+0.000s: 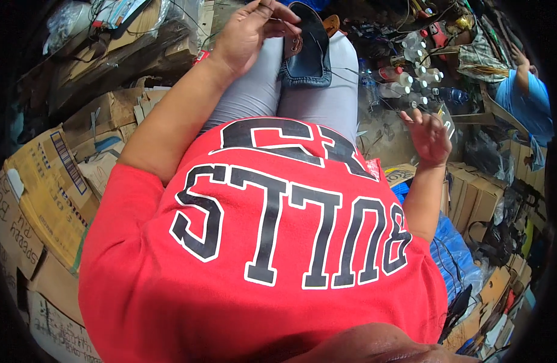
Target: The person is hand-stitching a leather shoe upper component using a needle and thread.
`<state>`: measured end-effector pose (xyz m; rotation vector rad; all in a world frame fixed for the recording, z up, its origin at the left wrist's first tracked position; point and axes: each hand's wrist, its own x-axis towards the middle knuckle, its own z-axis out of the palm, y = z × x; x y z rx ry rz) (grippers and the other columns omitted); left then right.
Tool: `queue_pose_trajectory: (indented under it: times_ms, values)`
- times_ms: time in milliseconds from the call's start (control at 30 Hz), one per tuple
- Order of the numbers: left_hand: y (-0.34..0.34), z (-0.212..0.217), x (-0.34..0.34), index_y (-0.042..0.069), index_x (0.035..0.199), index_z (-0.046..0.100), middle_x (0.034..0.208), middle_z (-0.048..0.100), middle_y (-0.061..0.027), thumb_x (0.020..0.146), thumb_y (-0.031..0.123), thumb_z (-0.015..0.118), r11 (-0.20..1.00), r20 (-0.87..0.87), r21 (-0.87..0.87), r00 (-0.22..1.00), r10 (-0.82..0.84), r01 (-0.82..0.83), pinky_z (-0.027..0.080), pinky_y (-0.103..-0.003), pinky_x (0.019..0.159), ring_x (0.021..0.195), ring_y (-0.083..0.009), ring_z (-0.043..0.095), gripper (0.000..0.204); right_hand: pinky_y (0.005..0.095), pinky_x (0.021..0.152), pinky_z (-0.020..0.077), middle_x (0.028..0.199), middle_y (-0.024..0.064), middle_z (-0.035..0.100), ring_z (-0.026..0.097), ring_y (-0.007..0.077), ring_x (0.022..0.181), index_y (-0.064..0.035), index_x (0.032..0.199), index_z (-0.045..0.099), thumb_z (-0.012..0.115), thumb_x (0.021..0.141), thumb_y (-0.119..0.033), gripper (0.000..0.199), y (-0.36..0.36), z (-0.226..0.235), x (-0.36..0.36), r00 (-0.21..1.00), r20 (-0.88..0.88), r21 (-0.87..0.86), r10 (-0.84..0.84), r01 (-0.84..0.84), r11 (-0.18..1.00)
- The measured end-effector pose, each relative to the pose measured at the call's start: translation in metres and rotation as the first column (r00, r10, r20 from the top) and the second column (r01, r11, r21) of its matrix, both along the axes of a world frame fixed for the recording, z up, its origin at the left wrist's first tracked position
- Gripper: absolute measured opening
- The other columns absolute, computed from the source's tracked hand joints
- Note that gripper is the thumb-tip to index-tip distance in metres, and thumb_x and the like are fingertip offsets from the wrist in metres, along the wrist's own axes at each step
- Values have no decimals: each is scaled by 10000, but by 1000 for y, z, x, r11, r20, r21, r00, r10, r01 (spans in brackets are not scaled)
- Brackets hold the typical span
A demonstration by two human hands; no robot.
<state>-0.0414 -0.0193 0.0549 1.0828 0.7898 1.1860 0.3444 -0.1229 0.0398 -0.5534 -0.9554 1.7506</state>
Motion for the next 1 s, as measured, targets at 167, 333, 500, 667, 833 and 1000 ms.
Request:
queue_pose_trajectory:
  times_ms: [167, 333, 500, 667, 833, 1000]
  values:
    - [0, -8, -4, 53, 857, 603, 850, 645, -134, 975, 430, 303, 909, 552, -218, 813, -186, 355, 474, -388, 787, 912, -275, 624, 497, 428, 930, 338, 743, -69, 469, 446, 93, 727, -285, 1324, 471, 601, 831, -495, 551, -2, 23, -21, 912, -332, 181, 240, -188, 965]
    - [-3, -17, -23, 57, 769, 562, 762, 605, -108, 973, 433, 291, 912, 665, -94, 707, -240, 399, 482, -400, 780, 883, -293, 625, 506, 214, 702, 354, 900, -22, 592, 403, 35, 677, -57, 1320, 468, 575, 899, -286, 492, 2, 4, -16, 614, 783, -58, -102, 235, 970]
    - [-16, 0, -24, 91, 699, 470, 623, 435, -7, 986, 336, 360, 936, 408, -208, 895, -179, 282, 424, -310, 749, 580, -134, 414, 394, 309, 669, 342, 768, 33, 648, 551, 186, 660, -108, 939, 646, 556, 889, -349, 263, 10, -46, -37, -75, 969, 229, -235, -73, 971]
    - [-19, -7, -54, 139, 613, 321, 532, 268, 20, 991, 332, 329, 916, 301, -342, 948, -105, 210, 417, -360, 766, 511, -129, 308, 424, 384, 716, 337, 656, 77, 573, 544, 283, 659, -120, 689, 547, 509, 892, -357, 315, -1, -58, -26, -273, 795, 450, -541, -333, 829]
    - [-20, -12, -56, 147, 590, 301, 533, 249, 15, 983, 306, 363, 880, 300, -469, 950, 81, 73, 431, -383, 824, 511, -141, 302, 428, 376, 672, 354, 669, 86, 586, 546, 291, 655, -98, 694, 533, 532, 884, -354, 319, -3, -81, -23, -299, 771, 484, -562, -298, 823]
    - [-13, -4, -106, 44, 926, 567, 951, 650, -108, 957, 283, 453, 915, -92, -371, 975, -203, 156, 508, -324, 768, 838, -184, 612, 267, 254, 528, 311, 576, 23, 478, 426, 99, 528, -106, 875, 621, 559, 878, -339, 241, -10, -95, -19, 288, 957, -40, -37, 256, 966]
